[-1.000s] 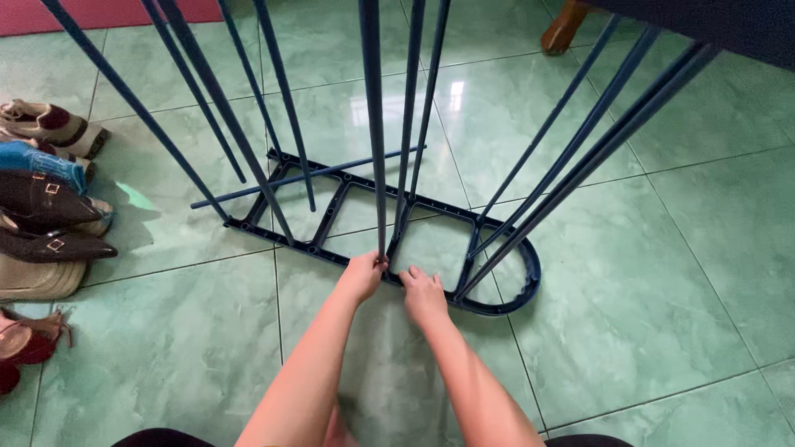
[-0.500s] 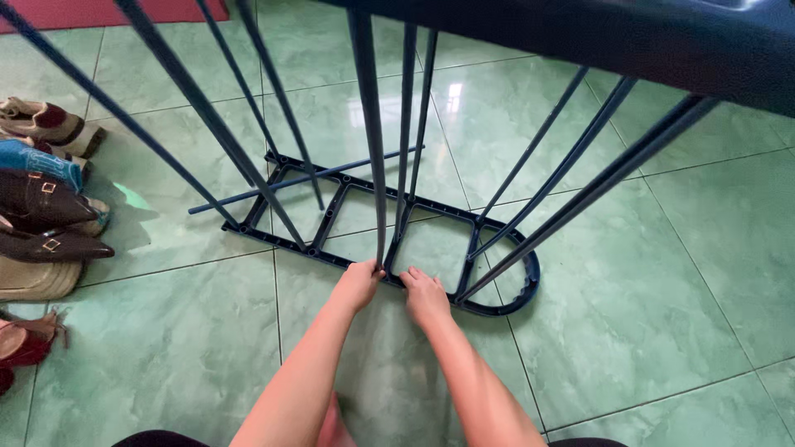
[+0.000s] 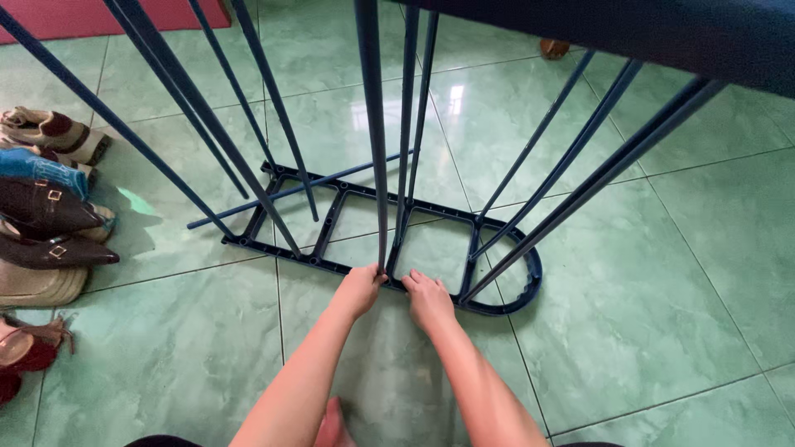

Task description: The person assembles a blue rack by hand, inserting multiple rods into the base frame and then pressing the top handle piece onto the upright rods.

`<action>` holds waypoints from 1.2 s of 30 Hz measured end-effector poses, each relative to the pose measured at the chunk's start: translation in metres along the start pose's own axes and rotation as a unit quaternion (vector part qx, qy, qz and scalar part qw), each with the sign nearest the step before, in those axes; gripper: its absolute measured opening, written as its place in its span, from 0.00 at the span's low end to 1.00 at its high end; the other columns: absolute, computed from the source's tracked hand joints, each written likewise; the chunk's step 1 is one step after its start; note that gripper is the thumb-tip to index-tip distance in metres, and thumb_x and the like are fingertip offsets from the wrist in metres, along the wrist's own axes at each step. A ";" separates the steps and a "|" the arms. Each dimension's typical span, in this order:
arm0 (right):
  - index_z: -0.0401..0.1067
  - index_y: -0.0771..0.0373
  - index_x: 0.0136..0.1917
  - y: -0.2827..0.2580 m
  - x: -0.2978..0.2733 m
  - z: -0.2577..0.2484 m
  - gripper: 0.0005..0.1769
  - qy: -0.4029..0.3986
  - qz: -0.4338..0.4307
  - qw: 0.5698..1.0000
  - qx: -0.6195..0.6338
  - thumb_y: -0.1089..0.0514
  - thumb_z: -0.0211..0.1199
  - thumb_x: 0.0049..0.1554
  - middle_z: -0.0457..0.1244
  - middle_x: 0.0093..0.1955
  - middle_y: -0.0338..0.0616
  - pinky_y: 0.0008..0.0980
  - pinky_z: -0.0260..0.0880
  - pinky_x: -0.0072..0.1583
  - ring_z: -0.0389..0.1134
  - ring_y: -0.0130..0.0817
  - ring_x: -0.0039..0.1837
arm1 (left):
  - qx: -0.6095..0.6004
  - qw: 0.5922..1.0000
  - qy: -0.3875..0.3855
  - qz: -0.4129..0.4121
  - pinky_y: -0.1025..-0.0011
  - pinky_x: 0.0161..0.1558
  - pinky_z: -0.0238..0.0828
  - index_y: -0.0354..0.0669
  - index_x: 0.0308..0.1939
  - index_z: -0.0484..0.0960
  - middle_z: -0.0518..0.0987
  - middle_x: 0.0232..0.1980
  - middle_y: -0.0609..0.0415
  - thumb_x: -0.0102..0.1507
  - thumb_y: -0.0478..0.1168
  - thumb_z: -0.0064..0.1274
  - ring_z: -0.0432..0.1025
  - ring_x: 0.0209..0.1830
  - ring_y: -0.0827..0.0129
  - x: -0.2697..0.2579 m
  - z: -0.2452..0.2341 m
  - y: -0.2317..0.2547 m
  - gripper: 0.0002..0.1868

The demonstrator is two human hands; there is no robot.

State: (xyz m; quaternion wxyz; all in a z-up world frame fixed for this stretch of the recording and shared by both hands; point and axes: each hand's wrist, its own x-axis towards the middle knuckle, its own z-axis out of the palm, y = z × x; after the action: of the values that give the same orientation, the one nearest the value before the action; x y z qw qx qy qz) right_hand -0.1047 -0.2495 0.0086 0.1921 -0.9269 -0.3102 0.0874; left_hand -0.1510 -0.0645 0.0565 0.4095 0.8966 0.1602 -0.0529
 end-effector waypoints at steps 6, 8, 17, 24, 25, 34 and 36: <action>0.70 0.55 0.63 0.008 -0.003 -0.004 0.20 0.000 -0.020 1.000 0.022 0.60 0.61 0.56 0.60 0.74 0.45 0.55 0.59 0.69 0.59 0.42 0.75 | -0.012 1.000 0.000 0.013 0.55 0.45 0.73 0.40 0.45 0.82 0.83 0.40 0.39 0.64 0.42 0.54 0.78 0.44 0.44 -0.001 0.003 0.001 0.11; 0.70 0.55 0.63 0.011 -0.006 -0.005 0.19 -0.023 -0.016 0.999 0.033 0.60 0.61 0.57 0.60 0.74 0.44 0.53 0.60 0.69 0.60 0.42 0.75 | -0.002 1.000 -0.009 0.012 0.55 0.45 0.73 0.41 0.46 0.82 0.83 0.41 0.39 0.64 0.42 0.54 0.77 0.44 0.43 -0.005 0.003 0.001 0.11; 0.70 0.55 0.63 0.014 -0.005 -0.006 0.20 -0.019 -0.023 0.999 0.040 0.60 0.63 0.56 0.60 0.74 0.44 0.53 0.58 0.70 0.59 0.42 0.75 | 0.013 1.000 -0.021 0.015 0.54 0.45 0.72 0.41 0.47 0.82 0.83 0.42 0.39 0.65 0.42 0.53 0.77 0.46 0.43 0.000 -0.003 -0.002 0.11; 0.71 0.56 0.63 0.013 -0.005 -0.009 0.21 -0.012 -0.028 0.999 0.030 0.60 0.63 0.56 0.60 0.74 0.44 0.51 0.60 0.69 0.61 0.43 0.73 | 0.001 1.000 -0.016 0.009 0.55 0.46 0.74 0.41 0.47 0.82 0.83 0.41 0.38 0.65 0.42 0.53 0.78 0.45 0.44 -0.004 -0.006 -0.001 0.11; 0.71 0.56 0.63 0.012 -0.005 -0.010 0.20 -0.017 -0.028 0.999 0.030 0.60 0.63 0.56 0.60 0.74 0.43 0.51 0.60 0.69 0.61 0.43 0.73 | 0.000 1.000 -0.016 0.009 0.55 0.46 0.74 0.41 0.47 0.83 0.83 0.41 0.38 0.65 0.42 0.53 0.78 0.45 0.44 -0.004 -0.002 0.001 0.11; 0.70 0.54 0.63 0.013 -0.001 -0.013 0.20 -0.039 -0.011 0.999 0.035 0.60 0.61 0.57 0.59 0.75 0.42 0.52 0.59 0.69 0.61 0.44 0.73 | -0.029 0.999 -0.019 0.028 0.58 0.45 0.73 0.40 0.46 0.84 0.84 0.41 0.41 0.64 0.42 0.54 0.79 0.44 0.47 0.003 0.001 -0.003 0.12; 0.70 0.54 0.63 0.016 -0.001 -0.009 0.19 -0.029 -0.018 0.999 0.034 0.59 0.62 0.57 0.59 0.75 0.41 0.52 0.59 0.69 0.60 0.43 0.74 | -0.030 0.999 -0.037 0.023 0.59 0.46 0.73 0.41 0.46 0.84 0.84 0.41 0.41 0.63 0.42 0.56 0.79 0.43 0.48 0.005 -0.003 -0.004 0.12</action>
State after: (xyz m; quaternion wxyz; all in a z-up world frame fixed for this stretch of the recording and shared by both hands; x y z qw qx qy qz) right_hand -0.0941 -0.2647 0.0100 0.2157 -0.9115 -0.3287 0.1208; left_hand -0.1480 -0.0583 0.0544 0.4430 0.8847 0.1260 -0.0720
